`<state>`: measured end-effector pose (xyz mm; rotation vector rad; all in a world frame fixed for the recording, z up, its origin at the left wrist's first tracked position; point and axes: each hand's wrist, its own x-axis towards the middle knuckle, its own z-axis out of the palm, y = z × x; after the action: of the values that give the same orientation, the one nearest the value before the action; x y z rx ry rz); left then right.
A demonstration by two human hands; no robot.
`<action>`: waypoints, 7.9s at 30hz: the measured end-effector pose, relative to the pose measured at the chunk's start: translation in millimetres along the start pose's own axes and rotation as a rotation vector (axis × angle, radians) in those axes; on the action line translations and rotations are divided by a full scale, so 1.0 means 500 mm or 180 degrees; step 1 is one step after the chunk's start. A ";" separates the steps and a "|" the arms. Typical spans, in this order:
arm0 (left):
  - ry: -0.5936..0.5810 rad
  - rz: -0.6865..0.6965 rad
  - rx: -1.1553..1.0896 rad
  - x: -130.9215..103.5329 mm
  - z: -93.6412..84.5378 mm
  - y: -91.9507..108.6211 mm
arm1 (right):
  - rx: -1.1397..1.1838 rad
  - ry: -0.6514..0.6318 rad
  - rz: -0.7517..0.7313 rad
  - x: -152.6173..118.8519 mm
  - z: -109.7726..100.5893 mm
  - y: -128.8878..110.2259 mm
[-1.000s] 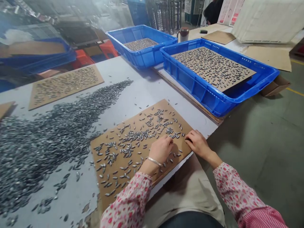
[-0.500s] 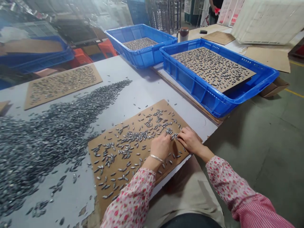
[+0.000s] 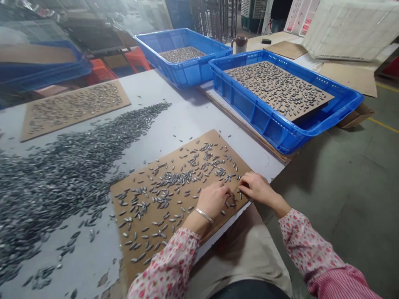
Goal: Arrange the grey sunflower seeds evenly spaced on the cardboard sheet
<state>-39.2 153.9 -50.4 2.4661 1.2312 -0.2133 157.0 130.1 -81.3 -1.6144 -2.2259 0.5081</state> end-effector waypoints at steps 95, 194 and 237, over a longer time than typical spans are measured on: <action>0.0573 -0.0123 -0.0200 0.068 -0.023 -0.027 | -0.0129 0.0127 0.0065 0.142 0.002 0.062; 0.0620 -0.0557 0.0044 0.007 -0.026 -0.046 | -0.0225 -0.0283 -0.0591 0.132 0.004 -0.012; 0.0505 -0.0531 0.0018 -0.053 -0.013 -0.053 | 0.0286 0.0105 0.0201 -0.041 -0.051 0.051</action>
<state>-76.5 151.5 -43.6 2.4246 1.5060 -0.0657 196.3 120.0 -72.6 -1.6395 -2.1031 0.5856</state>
